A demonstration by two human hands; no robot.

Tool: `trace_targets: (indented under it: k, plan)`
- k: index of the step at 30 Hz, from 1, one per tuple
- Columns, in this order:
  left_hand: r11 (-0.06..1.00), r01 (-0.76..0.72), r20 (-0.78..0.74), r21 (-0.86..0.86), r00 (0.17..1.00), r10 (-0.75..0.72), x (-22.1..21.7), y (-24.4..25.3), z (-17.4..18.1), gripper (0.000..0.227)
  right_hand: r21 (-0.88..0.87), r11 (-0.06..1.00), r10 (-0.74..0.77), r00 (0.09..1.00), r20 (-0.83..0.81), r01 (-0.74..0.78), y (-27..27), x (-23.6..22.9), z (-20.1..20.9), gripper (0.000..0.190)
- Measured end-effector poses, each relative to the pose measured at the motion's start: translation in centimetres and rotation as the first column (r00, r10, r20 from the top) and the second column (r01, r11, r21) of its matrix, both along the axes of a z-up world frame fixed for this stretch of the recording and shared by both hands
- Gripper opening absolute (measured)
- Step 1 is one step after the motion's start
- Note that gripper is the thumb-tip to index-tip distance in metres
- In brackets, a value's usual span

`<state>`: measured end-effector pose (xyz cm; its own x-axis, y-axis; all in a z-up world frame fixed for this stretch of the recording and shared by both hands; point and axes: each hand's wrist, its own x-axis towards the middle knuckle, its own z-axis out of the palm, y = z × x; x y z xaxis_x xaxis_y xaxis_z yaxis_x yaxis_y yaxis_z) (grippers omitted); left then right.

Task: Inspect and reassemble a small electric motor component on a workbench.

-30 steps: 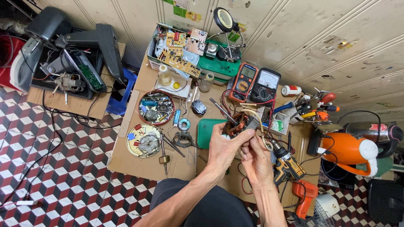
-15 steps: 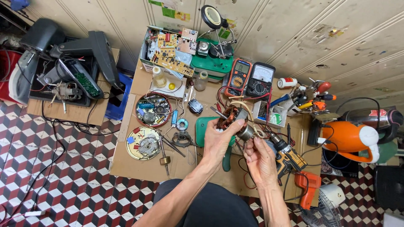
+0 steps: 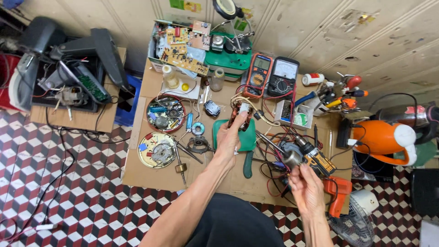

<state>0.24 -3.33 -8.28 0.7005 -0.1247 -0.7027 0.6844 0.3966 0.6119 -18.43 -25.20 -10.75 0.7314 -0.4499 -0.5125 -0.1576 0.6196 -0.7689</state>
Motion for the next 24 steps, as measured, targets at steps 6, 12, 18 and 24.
trace_targets:
  k: [6, 12, 18, 24]
  plan:
    - [0.996, -0.043, -0.189, -0.074, 0.982, 0.028, -0.5, -1.4, -9.0, 0.070, 0.009, 0.995, -0.097, 0.995, -0.030, 0.097, -4.1, -8.7, -3.4, 0.017]
    - [0.996, -0.060, -0.213, 0.063, 0.975, 0.072, -1.9, -2.4, -13.3, 0.082, 0.029, 0.995, -0.096, 0.989, -0.110, 0.099, -3.5, -10.3, -3.7, 0.017]
    - [0.992, -0.053, -0.078, 0.113, 0.995, 0.062, -2.9, -3.4, -16.2, 0.095, 0.132, 0.991, 0.002, 0.997, -0.081, 0.009, -1.8, -7.4, -3.2, 0.018]
    - [0.807, 0.178, -0.113, 0.562, 0.984, -0.138, -3.0, -2.2, -12.5, 0.111, 0.136, 0.985, 0.110, 0.993, -0.045, -0.103, -0.4, -3.6, -2.4, 0.018]
